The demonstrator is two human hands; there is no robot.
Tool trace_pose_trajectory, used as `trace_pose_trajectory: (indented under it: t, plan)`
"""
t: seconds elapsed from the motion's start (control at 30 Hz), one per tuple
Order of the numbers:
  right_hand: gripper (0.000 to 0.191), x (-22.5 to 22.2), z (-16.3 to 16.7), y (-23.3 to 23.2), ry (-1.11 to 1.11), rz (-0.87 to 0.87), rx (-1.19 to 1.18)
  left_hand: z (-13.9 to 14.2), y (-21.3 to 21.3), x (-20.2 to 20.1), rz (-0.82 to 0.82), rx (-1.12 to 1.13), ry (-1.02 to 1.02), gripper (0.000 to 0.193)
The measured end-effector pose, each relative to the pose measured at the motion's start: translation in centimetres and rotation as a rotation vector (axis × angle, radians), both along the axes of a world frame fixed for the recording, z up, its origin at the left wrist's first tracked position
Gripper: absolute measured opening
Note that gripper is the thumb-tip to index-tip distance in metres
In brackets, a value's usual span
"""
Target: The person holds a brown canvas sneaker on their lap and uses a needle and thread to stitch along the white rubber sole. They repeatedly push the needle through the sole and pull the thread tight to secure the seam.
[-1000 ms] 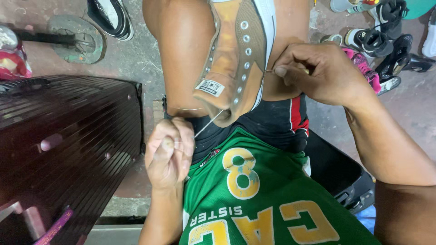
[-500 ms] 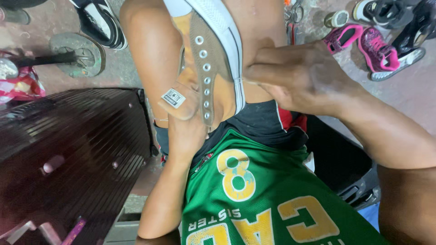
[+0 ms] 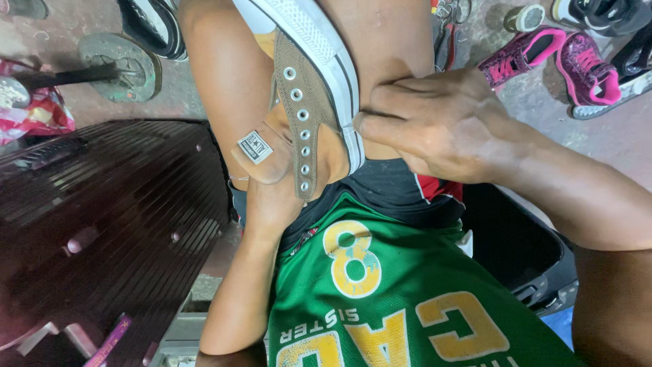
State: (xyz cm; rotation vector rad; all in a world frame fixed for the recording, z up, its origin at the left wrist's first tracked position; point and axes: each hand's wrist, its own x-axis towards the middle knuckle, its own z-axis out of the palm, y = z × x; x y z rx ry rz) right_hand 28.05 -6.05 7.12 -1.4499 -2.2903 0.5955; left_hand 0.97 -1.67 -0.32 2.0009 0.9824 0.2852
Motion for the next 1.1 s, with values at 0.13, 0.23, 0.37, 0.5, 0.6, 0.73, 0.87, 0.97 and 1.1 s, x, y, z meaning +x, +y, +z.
trace_pose_trajectory:
  t: [0.13,0.23,0.37,0.5,0.6,0.73,0.87,0.97,1.1]
  plan:
    - [0.038,-1.3,0.9,-0.8,-0.085,-0.080,-0.050,0.7,0.1,0.5,0.024,-0.031,0.074,0.016]
    - [0.028,-2.9,1.7,-1.5,-0.188,-0.165,-0.064,1.5,-0.1,0.5,0.044,-0.029,0.008,0.010]
    - [0.018,-4.6,1.5,-1.7,-0.319,-0.237,0.023,1.6,-0.3,0.8,0.076,-0.129,-0.117,0.008]
    - [0.014,-4.5,0.6,-1.6,-0.242,-0.251,0.093,1.1,-0.2,0.4,0.139,-0.318,-0.112,0.006]
    - [0.017,-3.6,0.2,-1.8,-0.317,-0.223,0.122,0.5,-0.2,0.4,0.037,-0.078,-0.080,0.005]
    - [0.027,-2.6,-0.2,-1.9,-0.439,-0.190,0.129,-0.2,-0.4,0.4,0.113,-0.163,-0.194,0.005]
    - [0.038,-2.6,-0.2,-1.8,-0.433,-0.186,0.161,-0.5,-0.1,0.3,0.012,-0.047,-0.109,0.005]
    - [0.034,-2.6,0.3,-1.8,-0.403,-0.203,0.174,0.3,0.2,0.3,-0.023,-0.001,-0.111,0.007]
    - [0.024,-2.4,1.2,-2.5,-0.307,-0.210,0.151,3.3,-0.2,-0.6,0.314,-0.722,-0.117,0.013]
